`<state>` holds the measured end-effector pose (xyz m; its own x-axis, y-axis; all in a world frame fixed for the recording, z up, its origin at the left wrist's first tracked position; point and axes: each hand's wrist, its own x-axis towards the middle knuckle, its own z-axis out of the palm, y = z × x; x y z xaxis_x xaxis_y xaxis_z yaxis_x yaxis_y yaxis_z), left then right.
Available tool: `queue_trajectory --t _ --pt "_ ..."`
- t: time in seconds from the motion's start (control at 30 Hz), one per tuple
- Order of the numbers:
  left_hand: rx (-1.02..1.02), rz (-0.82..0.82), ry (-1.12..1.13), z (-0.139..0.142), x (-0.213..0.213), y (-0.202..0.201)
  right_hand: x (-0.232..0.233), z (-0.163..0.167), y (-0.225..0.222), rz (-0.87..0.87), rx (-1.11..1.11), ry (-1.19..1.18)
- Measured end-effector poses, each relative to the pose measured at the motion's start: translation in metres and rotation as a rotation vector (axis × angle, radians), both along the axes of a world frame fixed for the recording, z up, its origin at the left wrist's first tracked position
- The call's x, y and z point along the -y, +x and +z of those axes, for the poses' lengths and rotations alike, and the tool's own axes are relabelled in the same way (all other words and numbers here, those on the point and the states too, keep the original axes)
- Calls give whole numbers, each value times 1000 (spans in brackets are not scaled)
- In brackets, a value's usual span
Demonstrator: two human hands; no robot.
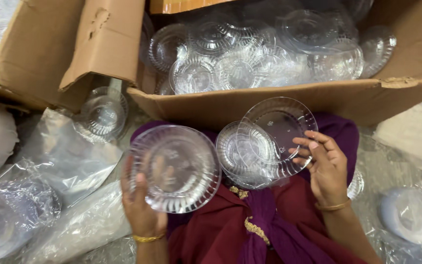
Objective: The person sits on the floor and repeatedly picks clear plastic plates from a cardboard box, stacks them in hand, and places the stack back into the box. The person also handles a plastic bag and wraps a stack of plates in it before placing it aside.
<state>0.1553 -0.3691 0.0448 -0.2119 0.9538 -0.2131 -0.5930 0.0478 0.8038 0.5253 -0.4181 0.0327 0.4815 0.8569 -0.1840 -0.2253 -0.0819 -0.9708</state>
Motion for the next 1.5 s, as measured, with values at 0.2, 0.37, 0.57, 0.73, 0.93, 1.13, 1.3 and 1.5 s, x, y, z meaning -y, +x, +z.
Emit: queue_trajectory --t 0.2,0.37,0.57,0.73,0.93,1.13,1.3,1.5 --pt "-60 17 124 20 -4 4 1 -4 -6 58 56 -5" --pt "46 -207 -17 15 -7 60 4 -4 -15 236 693 21" --pt "289 -457 -15 -8 1 113 7 -2 -18 343 46 -230" --pt "87 -342 41 -13 -7 111 9 -6 -2 234 -31 -294" --pt "78 -231 42 -9 -27 100 27 3 56 23 8 -138" --pt "108 -258 36 -7 -33 110 62 8 110 -195 92 67" --pt "-708 -302 180 -1 -32 129 68 8 109 -239 -17 177" --pt "-495 -407 317 13 -15 148 55 27 73 -209 -54 124"
